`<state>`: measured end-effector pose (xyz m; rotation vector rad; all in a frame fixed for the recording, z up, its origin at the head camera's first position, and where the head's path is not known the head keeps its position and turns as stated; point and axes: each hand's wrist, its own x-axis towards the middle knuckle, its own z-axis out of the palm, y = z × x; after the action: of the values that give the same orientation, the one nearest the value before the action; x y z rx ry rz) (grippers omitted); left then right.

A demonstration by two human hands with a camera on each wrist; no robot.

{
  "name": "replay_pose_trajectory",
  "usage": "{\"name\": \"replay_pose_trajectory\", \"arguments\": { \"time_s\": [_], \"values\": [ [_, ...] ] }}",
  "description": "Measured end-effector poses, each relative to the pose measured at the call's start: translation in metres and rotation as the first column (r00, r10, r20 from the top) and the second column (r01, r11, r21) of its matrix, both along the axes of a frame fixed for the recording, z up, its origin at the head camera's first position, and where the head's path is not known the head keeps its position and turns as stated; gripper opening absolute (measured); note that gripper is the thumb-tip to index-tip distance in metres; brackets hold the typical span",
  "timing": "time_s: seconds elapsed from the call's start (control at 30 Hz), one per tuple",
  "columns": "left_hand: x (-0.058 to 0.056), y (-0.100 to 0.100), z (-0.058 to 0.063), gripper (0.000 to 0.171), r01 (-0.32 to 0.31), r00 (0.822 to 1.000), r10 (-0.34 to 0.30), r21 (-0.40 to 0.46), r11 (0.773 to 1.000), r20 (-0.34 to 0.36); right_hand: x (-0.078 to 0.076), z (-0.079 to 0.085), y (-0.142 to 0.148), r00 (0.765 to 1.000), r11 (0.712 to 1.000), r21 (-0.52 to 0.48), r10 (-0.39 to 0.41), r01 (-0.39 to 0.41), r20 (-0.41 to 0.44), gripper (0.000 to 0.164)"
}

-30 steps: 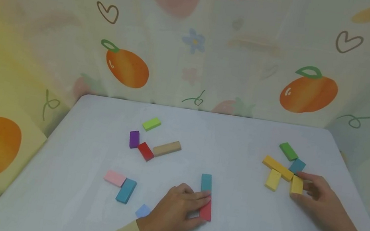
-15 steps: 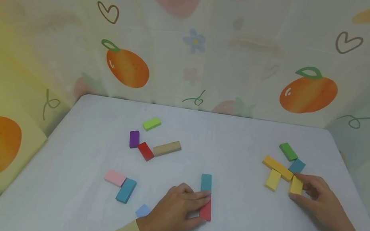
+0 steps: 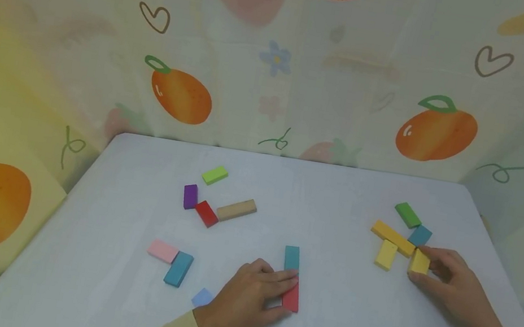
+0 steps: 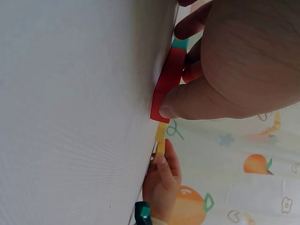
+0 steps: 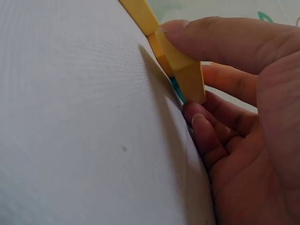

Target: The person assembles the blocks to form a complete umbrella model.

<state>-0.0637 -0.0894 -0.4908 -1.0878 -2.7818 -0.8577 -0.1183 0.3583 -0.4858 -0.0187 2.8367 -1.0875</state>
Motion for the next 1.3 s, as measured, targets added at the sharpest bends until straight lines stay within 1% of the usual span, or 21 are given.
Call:
{"name": "replay_pose_trajectory", "arguments": {
  "time_s": [0.13,0.23,0.33,0.43,0.6,0.73,0.93,1.03,1.13,1.3],
  "values": [
    [0.000,0.000,-0.001,0.057,0.001,1.000,-0.001,-0.001,1.000,-0.004,0.000,-0.001,-0.001,1.000,1.000,-0.010,-0.016,0.016,-0.019,0.076],
    [0.000,0.001,-0.001,0.057,-0.004,1.000,0.004,-0.005,1.000,0.001,0.001,-0.002,-0.002,0.997,1.000,-0.010,-0.016,0.016,-0.075,0.073],
    [0.000,0.001,-0.001,0.057,-0.007,1.000,0.007,-0.007,1.000,0.000,0.002,-0.002,-0.003,0.989,1.000,-0.001,-0.010,0.010,-0.145,0.069],
    [0.000,0.002,-0.002,0.056,-0.006,1.000,0.006,0.002,1.000,-0.009,0.001,-0.002,-0.004,0.981,1.000,0.002,-0.011,0.012,-0.193,0.067],
    [0.000,0.002,-0.002,0.057,-0.009,1.000,0.009,0.009,1.000,-0.015,-0.002,-0.001,-0.009,0.976,0.999,-0.020,-0.034,0.030,-0.215,0.068],
    [0.001,0.002,-0.002,0.057,-0.010,1.000,0.010,0.004,1.000,-0.013,-0.003,0.003,-0.015,0.972,0.999,-0.040,-0.043,0.035,-0.233,0.068],
    [0.001,0.002,-0.001,0.058,-0.008,1.000,0.008,0.001,1.000,-0.016,-0.007,0.010,-0.029,0.951,0.998,-0.064,-0.008,-0.012,-0.309,0.062],
    [0.001,0.002,-0.001,0.058,-0.007,1.000,0.007,-0.002,1.000,-0.013,-0.008,0.012,-0.037,0.946,0.996,-0.080,0.016,-0.044,-0.325,0.061],
    [0.001,0.002,0.000,0.059,-0.009,1.000,0.009,-0.009,1.000,-0.007,-0.009,0.014,-0.046,0.935,0.990,-0.106,0.049,-0.092,-0.352,0.060],
    [0.001,0.002,0.001,0.059,-0.011,1.000,0.011,-0.023,1.000,0.003,-0.013,0.014,-0.062,0.914,0.980,-0.119,0.102,-0.160,-0.392,0.060]
  ]
}}
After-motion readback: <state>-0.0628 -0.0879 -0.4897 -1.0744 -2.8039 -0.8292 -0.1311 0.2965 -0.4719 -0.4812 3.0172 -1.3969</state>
